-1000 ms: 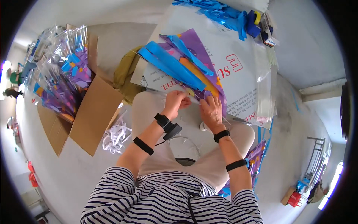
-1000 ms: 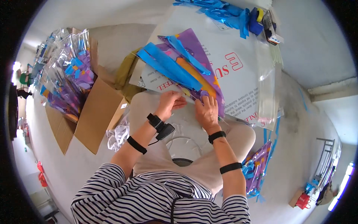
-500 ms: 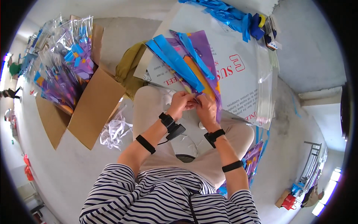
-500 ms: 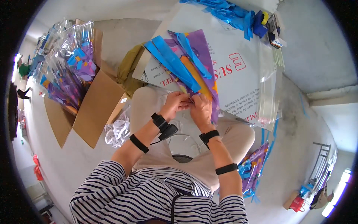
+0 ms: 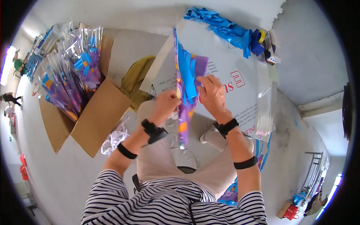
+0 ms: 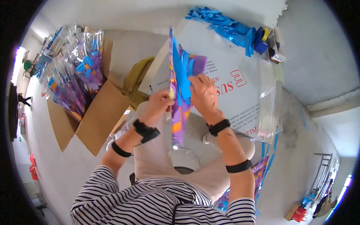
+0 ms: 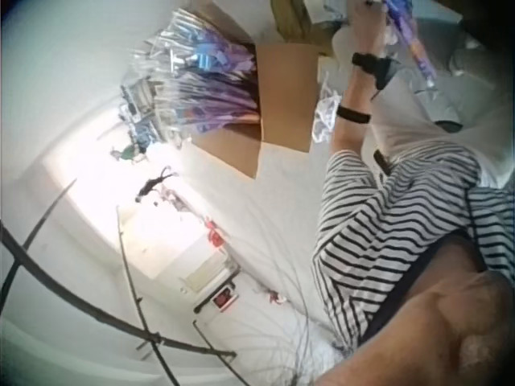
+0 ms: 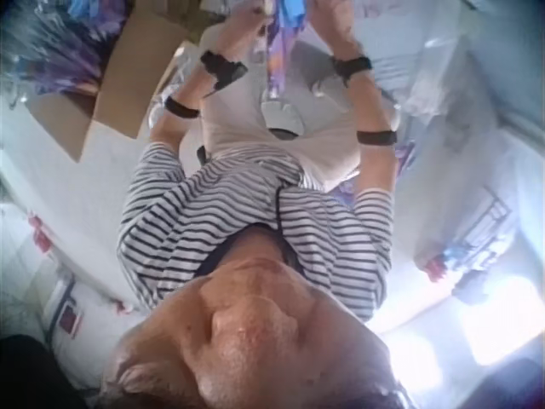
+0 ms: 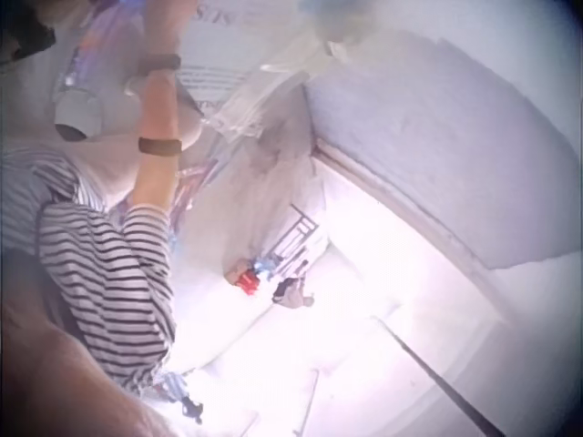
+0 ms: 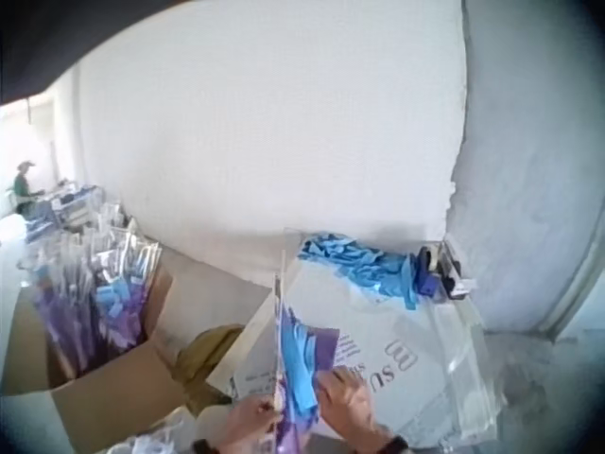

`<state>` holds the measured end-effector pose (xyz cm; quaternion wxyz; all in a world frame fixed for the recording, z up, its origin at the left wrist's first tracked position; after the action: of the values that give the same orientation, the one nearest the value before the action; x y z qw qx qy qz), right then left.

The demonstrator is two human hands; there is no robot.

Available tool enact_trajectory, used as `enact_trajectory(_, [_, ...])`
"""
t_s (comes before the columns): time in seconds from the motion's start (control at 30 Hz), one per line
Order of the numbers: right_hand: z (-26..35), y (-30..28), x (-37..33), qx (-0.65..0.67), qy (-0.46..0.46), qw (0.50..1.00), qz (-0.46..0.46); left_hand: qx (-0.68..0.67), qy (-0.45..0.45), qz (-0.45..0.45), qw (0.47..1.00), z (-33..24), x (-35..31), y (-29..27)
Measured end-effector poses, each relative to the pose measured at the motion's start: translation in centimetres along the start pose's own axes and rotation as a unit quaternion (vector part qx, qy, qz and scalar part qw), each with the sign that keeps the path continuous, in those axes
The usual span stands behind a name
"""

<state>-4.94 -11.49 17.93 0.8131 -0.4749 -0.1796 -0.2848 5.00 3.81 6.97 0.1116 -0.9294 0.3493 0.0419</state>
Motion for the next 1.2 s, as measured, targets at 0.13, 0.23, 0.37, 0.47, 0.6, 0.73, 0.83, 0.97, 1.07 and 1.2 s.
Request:
enact_trajectory(0.13, [0.1,-4.8,5.5,-0.003,-0.038,0.997,-0.064,0.374,0.271,0.042,0.886,-13.4,1.5,-4.2])
enact_trajectory(0.23, [0.0,-10.0,8.4,-0.085,-0.076,0.984,-0.136,0.444,0.234,0.049,0.864,-20.9,1.8,-6.2])
enact_trajectory(0.37, [0.5,-16.2,9.7,-0.221,-0.054,0.952,-0.205,0.542,0.348,-0.003,0.765,-29.9,0.1,-7.0])
enact_trajectory(0.47, [-1.1,-19.4,9.1,-0.266,-0.062,0.95,-0.153,0.541,0.41,0.007,0.734,-34.7,-1.1,-6.8])
enact_trajectory(0.6, [-4.6,-23.3,7.0,-0.171,0.051,0.98,-0.084,0.54,0.409,0.026,0.735,-38.7,-2.2,-7.3])
enact_trajectory(0.73, [-5.9,-25.5,6.2,-0.019,0.087,0.995,0.046,0.519,0.369,0.044,0.77,-39.4,0.0,-8.0])
enact_trajectory(0.83, [-6.3,-25.7,6.4,0.111,0.142,0.98,0.082,0.496,0.359,0.068,0.788,-38.4,3.4,-8.1])
enact_trajectory(0.97, [-11.5,-24.3,7.8,0.017,0.18,0.969,0.165,0.491,0.355,0.092,0.79,-34.9,10.7,-6.4])
enact_trajectory(1.07, [-16.9,-24.8,10.7,-0.156,0.168,0.963,0.141,0.507,0.423,0.005,0.751,-34.5,17.0,-3.8])
enact_trajectory(1.2, [-15.7,-31.6,21.7,-0.469,0.072,0.875,-0.095,0.504,0.456,-0.218,0.7,-43.8,22.5,-5.8])
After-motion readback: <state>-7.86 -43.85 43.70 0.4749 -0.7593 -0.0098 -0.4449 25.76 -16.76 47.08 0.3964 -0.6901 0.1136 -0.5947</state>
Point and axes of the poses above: each hand's wrist, its own x-axis towards the middle knuckle, its own y-axis out of the palm, z = x × y, the point moved 8 cm from there along x, towards the middle knuckle
